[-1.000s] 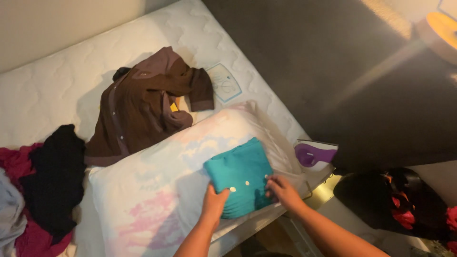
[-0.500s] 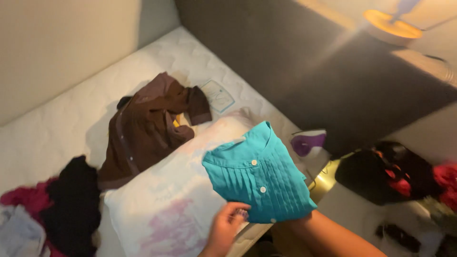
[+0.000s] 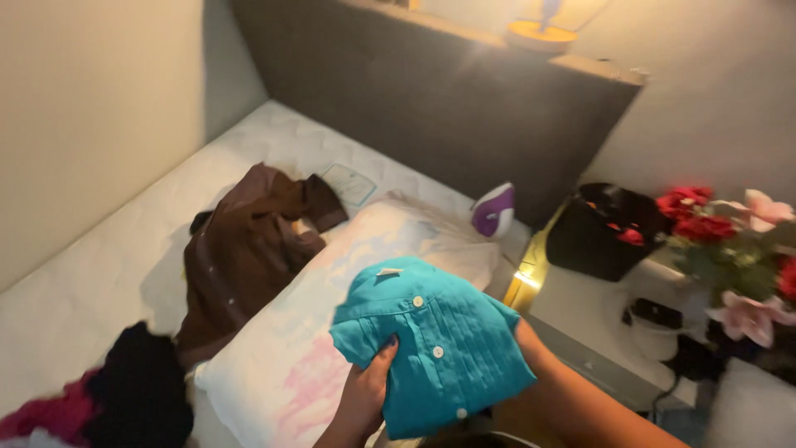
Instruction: The person irons a teal short-sleeved shirt on a bed using a purple iron, smoothing the fabric and sleeves. After ironing, they fold the shirt and place it on a stack of other folded clothes on a nearby surface.
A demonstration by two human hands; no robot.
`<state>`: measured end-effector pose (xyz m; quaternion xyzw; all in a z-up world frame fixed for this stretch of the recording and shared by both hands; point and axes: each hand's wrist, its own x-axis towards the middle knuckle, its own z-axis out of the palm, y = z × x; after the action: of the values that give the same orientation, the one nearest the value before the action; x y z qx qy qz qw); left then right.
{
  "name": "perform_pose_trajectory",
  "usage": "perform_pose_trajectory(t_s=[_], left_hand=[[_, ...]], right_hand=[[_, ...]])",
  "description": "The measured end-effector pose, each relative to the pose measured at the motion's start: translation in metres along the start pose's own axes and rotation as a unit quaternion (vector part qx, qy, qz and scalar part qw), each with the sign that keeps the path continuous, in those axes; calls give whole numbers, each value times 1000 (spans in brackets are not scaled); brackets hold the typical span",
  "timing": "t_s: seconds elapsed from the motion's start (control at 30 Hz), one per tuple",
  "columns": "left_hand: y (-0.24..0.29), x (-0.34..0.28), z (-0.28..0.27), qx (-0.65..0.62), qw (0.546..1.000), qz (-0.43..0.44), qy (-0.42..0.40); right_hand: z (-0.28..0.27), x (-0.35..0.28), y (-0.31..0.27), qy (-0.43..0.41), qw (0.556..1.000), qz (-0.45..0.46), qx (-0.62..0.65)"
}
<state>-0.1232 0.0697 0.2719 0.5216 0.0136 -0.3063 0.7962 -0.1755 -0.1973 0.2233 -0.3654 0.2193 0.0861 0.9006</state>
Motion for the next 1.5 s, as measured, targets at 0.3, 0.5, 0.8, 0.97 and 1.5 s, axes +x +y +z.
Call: perform_pose_trajectory(t_s=[0.3,0.5,0.8,0.97,1.5], left_hand=[[-9,-4,63,17,995,-83,-50],[-24,-9,141,43,979,-127,-152],[-103,-19,318,43,963,-218,-154],[-161,-19,399,22,947,-244,-207],[-224,23,493,30,903,-288,-316]], right_hand=[[-35,-85,4,27,986,-107,-125],[-95,-141,-13,116,975,-169,-86],[-162,-307,-95,111,960,-255,-13],[-234,-374,-118,146,964,-224,-3],[-277,-446,-151,375,860,-315,141]])
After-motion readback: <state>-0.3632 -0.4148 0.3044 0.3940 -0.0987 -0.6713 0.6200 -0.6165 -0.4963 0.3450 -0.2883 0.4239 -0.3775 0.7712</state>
